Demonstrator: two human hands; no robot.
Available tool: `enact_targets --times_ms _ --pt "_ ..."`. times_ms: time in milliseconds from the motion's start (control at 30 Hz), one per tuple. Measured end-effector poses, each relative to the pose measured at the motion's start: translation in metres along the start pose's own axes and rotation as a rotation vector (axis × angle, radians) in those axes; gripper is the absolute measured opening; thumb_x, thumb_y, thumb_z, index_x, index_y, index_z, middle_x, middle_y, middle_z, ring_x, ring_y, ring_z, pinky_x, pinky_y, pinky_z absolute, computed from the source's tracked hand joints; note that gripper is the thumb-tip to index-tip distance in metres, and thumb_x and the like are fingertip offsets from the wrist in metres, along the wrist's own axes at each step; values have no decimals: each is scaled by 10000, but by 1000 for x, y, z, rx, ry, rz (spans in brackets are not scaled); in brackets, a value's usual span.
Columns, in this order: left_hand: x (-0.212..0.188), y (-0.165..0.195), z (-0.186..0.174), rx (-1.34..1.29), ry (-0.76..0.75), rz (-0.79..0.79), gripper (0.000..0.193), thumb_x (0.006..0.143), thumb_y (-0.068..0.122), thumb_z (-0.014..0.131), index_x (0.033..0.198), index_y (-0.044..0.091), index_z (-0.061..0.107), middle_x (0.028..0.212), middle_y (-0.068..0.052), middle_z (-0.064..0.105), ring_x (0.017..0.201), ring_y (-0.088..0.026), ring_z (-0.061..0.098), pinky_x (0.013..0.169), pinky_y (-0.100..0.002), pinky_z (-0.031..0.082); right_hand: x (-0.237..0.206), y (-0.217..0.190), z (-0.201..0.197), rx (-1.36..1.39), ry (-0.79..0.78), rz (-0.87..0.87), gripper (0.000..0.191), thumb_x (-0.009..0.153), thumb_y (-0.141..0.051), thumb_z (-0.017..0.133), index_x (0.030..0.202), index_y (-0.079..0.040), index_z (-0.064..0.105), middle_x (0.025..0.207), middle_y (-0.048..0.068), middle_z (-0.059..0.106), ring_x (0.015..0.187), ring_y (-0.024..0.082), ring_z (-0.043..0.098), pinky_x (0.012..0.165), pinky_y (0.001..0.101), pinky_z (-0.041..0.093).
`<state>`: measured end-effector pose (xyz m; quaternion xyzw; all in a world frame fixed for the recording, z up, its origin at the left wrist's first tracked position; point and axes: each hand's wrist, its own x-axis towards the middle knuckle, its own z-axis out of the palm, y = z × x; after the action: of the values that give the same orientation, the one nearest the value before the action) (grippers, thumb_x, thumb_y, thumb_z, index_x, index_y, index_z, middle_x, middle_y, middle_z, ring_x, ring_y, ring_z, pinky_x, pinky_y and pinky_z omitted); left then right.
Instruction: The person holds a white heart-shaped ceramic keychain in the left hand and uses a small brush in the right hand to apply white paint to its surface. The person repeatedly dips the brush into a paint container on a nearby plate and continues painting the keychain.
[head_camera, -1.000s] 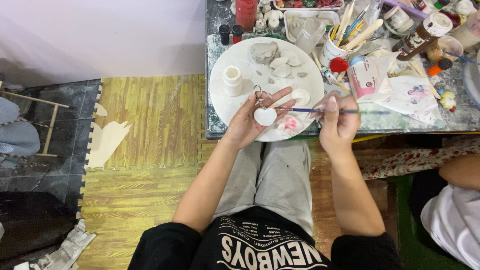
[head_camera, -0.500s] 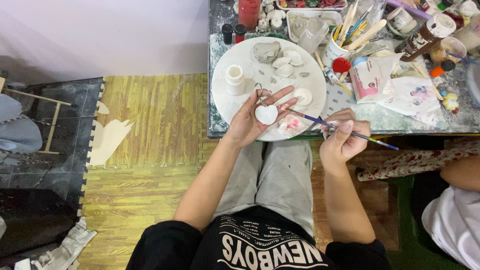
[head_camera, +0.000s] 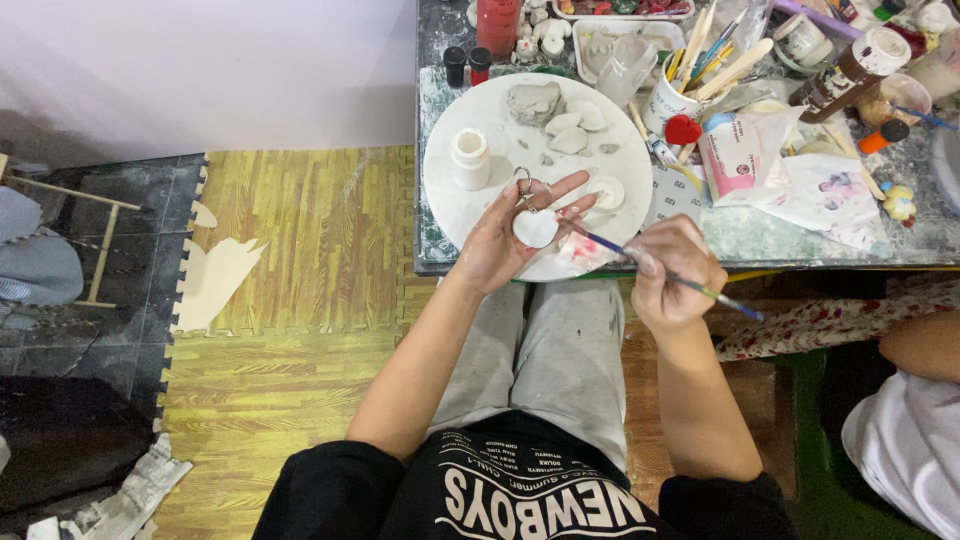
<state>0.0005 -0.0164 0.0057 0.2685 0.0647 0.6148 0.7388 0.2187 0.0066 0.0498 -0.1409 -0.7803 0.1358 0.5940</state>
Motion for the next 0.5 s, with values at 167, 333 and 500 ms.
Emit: enact_targets --times_ms 167,333,500 --pt "0 2 3 61 -66 49 361 1172 368 374 1058 88 571 1671 -281 325 1506 -442 422 1218 -442 416 18 3 1 -84 -192 140 121 1085 -52 599 973 -9 591 850 159 673 798 264 639 694 330 502" --pt "0 0 2 78 -49 44 378 1148 382 383 1070 71 584 1654 -288 332 1477 -442 443 1242 -450 404 32 10 -7 37 -171 172 179 1135 -41 554 963 -26 508 818 95 649 741 175 611 694 310 491" --pt "0 1 1 79 -122 61 376 1179 389 394 1085 80 587 1671 -286 343 1494 -444 452 1281 -456 402 36 6 -10 115 -149 186 166 1145 -69 542 993 -26 490 847 84 660 730 166 589 717 304 482"
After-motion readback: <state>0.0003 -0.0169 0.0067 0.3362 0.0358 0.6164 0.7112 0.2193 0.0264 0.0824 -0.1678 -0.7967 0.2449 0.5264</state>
